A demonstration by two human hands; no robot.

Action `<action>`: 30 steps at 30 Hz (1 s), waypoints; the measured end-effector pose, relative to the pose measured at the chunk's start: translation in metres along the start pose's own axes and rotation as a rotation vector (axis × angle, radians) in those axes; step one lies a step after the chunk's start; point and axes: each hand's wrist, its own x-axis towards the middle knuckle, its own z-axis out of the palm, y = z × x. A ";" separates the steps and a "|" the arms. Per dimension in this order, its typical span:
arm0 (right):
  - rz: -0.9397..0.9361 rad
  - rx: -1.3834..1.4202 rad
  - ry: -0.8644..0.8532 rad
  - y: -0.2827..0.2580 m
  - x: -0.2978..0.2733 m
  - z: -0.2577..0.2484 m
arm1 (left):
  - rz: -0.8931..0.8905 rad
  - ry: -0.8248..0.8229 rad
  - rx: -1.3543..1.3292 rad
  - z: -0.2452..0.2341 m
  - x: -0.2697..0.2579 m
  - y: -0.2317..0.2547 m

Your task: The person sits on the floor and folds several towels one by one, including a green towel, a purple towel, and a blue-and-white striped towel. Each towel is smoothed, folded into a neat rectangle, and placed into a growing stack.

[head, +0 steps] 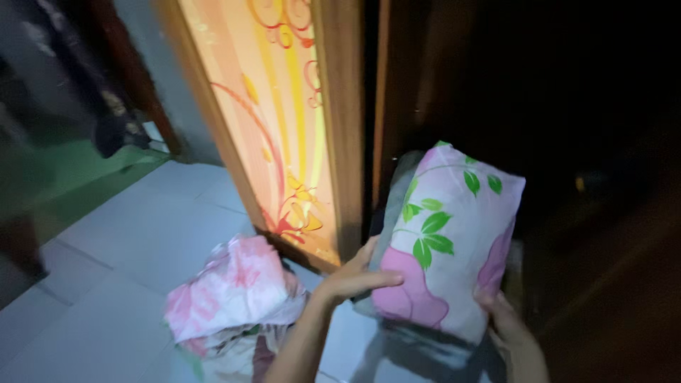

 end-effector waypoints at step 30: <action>0.029 -0.181 -0.563 0.126 -0.157 0.492 | -0.484 0.855 0.178 -0.110 -0.342 -0.068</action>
